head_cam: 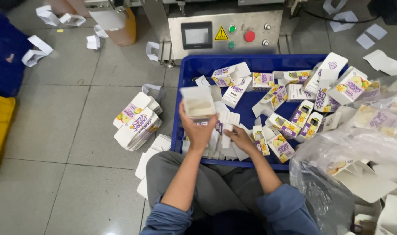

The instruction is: Folding flat cardboard juice boxes into their 3D shape and placing them into a storage bin and a plastic bag.

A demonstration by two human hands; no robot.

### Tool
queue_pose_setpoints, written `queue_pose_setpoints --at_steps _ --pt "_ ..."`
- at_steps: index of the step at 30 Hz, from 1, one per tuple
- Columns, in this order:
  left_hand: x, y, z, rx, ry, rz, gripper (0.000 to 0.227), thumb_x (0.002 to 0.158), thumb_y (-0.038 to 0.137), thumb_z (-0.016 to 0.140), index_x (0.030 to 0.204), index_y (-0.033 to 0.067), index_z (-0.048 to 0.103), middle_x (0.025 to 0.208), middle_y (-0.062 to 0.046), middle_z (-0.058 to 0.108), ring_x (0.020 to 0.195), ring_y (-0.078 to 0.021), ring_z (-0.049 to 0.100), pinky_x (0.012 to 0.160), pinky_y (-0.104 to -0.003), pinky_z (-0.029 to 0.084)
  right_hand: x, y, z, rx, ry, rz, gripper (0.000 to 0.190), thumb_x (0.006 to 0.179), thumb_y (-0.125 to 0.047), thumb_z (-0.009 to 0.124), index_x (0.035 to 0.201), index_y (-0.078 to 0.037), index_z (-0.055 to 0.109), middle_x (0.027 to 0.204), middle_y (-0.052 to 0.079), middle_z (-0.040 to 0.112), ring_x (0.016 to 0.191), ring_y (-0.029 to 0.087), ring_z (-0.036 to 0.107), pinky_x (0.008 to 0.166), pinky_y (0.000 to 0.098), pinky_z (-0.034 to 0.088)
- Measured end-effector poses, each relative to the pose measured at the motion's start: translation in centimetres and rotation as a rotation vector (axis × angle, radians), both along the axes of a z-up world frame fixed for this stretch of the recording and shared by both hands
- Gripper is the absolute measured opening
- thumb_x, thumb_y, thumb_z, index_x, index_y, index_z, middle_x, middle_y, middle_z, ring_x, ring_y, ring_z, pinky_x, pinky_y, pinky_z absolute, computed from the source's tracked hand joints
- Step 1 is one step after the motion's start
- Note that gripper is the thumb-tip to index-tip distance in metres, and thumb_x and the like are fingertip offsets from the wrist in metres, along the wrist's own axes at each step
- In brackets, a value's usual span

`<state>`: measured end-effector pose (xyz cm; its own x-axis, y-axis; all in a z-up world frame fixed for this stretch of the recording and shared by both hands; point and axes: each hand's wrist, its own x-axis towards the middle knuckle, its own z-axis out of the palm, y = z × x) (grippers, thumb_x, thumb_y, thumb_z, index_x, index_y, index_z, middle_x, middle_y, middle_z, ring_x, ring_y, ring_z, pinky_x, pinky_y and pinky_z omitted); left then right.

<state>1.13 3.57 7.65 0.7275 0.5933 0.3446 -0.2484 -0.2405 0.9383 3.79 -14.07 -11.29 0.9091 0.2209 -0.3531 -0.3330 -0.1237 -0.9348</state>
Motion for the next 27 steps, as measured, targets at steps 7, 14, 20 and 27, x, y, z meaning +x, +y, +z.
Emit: queue_pose_setpoints --at_steps 7,14,20,27 --pt "-1.1 0.3 0.8 0.456 -0.177 -0.15 0.1 0.058 0.018 0.101 0.143 0.0027 0.05 0.124 -0.018 0.057 0.116 -0.0351 0.057 0.103 -0.051 0.048 0.3 -3.5 5.4 0.441 0.056 -0.488 0.045 0.108 -0.044 0.049 0.127 -0.006 0.06 0.08 0.013 0.063 0.058 0.026 0.068 0.049 0.0377 0.059" --pt "-1.3 -0.7 1.1 0.553 -0.065 -0.258 0.091 0.07 0.016 0.094 0.144 -0.0026 0.042 0.124 -0.019 0.05 0.119 -0.0405 0.051 0.105 -0.054 0.043 -4.1 -6.1 19.4 0.564 -0.32 -0.204 0.056 0.095 -0.032 0.053 0.146 -0.014 0.038 0.113 0.025 0.062 0.08 0.037 0.074 0.059 0.0403 0.064" --pt "-1.4 -1.2 -0.8 0.697 -0.131 -0.194 0.071 0.062 0.01 0.097 0.119 0.0091 0.055 0.106 -0.008 0.052 0.103 -0.0318 0.056 0.092 -0.045 0.047 -5.0 -3.8 22.5 0.202 -0.415 -0.123 0.036 0.096 -0.02 0.062 0.128 -0.003 0.067 0.117 0.019 0.065 0.074 0.033 0.075 0.057 0.0372 0.064" --pt "-1.1 -1.2 -1.6 0.905 -0.278 -0.025 0.046 0.07 0.01 0.087 0.103 0.0198 0.057 0.094 -0.001 0.049 0.082 -0.0241 0.052 0.07 -0.039 0.041 -4.6 -1.2 23.4 -0.286 -0.287 -0.147 0.024 0.091 -0.028 0.074 0.104 -0.008 0.076 0.097 0.013 0.07 0.055 0.025 0.077 0.038 0.0278 0.059"
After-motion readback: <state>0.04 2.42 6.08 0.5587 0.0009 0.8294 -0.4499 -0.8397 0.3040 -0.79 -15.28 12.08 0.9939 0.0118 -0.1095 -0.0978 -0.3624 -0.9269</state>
